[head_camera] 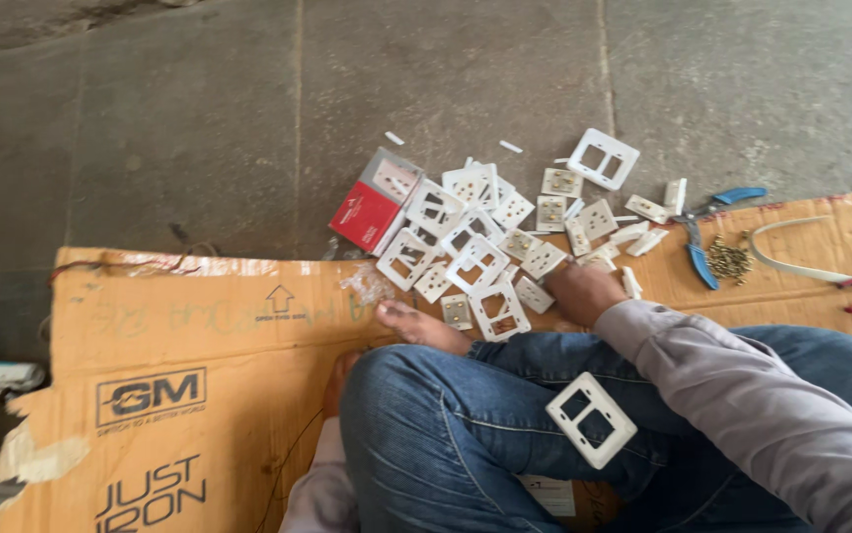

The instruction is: The person is assembling electrical switches by hand. They insert individual switch and socket components into plastic mounting frames and handle small screws while sitting on the floor.

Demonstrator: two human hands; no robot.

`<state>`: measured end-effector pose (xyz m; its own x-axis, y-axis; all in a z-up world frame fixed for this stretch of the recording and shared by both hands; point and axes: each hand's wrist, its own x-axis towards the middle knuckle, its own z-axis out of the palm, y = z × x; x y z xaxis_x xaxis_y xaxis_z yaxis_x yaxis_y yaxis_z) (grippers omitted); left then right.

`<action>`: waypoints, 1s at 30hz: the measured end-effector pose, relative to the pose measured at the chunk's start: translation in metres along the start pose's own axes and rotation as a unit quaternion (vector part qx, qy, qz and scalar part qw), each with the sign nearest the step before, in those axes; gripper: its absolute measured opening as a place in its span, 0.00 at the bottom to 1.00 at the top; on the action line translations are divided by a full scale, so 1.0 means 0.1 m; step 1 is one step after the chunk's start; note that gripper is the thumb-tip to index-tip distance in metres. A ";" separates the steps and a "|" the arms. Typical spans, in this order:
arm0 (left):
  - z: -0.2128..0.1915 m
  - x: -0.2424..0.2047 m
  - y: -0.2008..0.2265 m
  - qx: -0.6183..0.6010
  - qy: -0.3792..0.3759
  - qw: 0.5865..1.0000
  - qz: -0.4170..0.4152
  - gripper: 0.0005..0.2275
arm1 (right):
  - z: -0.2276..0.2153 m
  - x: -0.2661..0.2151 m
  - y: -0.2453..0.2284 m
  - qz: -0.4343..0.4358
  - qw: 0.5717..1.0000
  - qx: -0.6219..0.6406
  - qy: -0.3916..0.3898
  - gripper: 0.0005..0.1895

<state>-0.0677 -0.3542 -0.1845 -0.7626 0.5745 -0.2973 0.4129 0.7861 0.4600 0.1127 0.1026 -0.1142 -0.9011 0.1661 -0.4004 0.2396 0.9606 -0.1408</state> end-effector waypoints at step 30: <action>-0.77 1.27 0.77 -0.128 0.171 0.977 -0.001 0.14 | -0.31 0.29 -0.60 -0.091 0.834 0.545 0.005 0.23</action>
<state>-0.1710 -0.2387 -0.1220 -0.9029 0.4293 -0.0212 0.3074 0.6794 0.6663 0.0607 0.0570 -0.0889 -0.9599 0.0468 -0.2763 0.2801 0.1985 -0.9392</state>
